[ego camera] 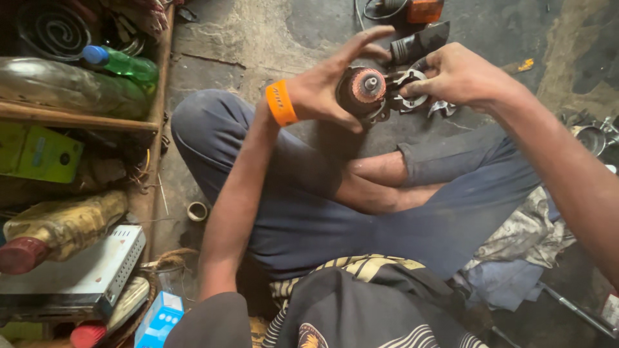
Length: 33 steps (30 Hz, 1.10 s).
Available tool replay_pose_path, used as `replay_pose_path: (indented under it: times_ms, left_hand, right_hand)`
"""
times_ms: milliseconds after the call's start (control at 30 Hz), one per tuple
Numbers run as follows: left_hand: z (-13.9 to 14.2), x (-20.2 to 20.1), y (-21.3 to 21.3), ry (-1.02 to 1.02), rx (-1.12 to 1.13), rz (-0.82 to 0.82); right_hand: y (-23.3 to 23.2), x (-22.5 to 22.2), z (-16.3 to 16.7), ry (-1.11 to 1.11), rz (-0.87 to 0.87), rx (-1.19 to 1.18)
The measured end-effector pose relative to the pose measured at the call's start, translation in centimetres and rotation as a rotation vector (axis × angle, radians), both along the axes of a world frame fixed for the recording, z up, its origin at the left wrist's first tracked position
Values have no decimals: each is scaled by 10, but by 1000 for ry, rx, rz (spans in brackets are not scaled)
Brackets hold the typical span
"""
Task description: The person sits on the floor and uses a metal file to smooth the surface of a cylindrical motor component. They then wipe the component with a cloth and insert it into a metal housing, followed by attaching a circular cover plate.
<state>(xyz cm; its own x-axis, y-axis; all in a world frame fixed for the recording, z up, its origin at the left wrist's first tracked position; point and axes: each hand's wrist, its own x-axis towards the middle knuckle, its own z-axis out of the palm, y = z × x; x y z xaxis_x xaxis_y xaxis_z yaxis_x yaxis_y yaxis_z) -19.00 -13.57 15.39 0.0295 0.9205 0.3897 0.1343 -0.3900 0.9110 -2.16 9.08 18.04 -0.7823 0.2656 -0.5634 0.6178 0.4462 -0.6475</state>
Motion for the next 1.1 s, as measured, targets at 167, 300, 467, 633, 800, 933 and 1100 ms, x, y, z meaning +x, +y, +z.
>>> replay_pose_path:
  times_ms: [167,300,467,633,800,933,1100]
  left_hand:
    - [-1,-11,-11,-77,-179,-64]
    - [-11,-15,-11,-151,-164,-31]
    - [-25,-17,-7,15,-44,-30]
    - [-29,-6,-4,281,-238,113]
    - [-24,5,4,304,-382,173]
    - [-17,9,11,215,-457,150]
    - [-14,15,20,231,-539,143]
  right_hand:
    - [-8,1,5,2,2,181]
    - [-9,-2,12,-20,46,156]
    - [-2,12,1,158,-17,-99]
    - [-18,63,-38,341,-275,-87]
    - [-27,131,-56,441,-468,-321]
    - [-2,186,-49,403,-419,242]
    - [34,232,-47,352,-418,806]
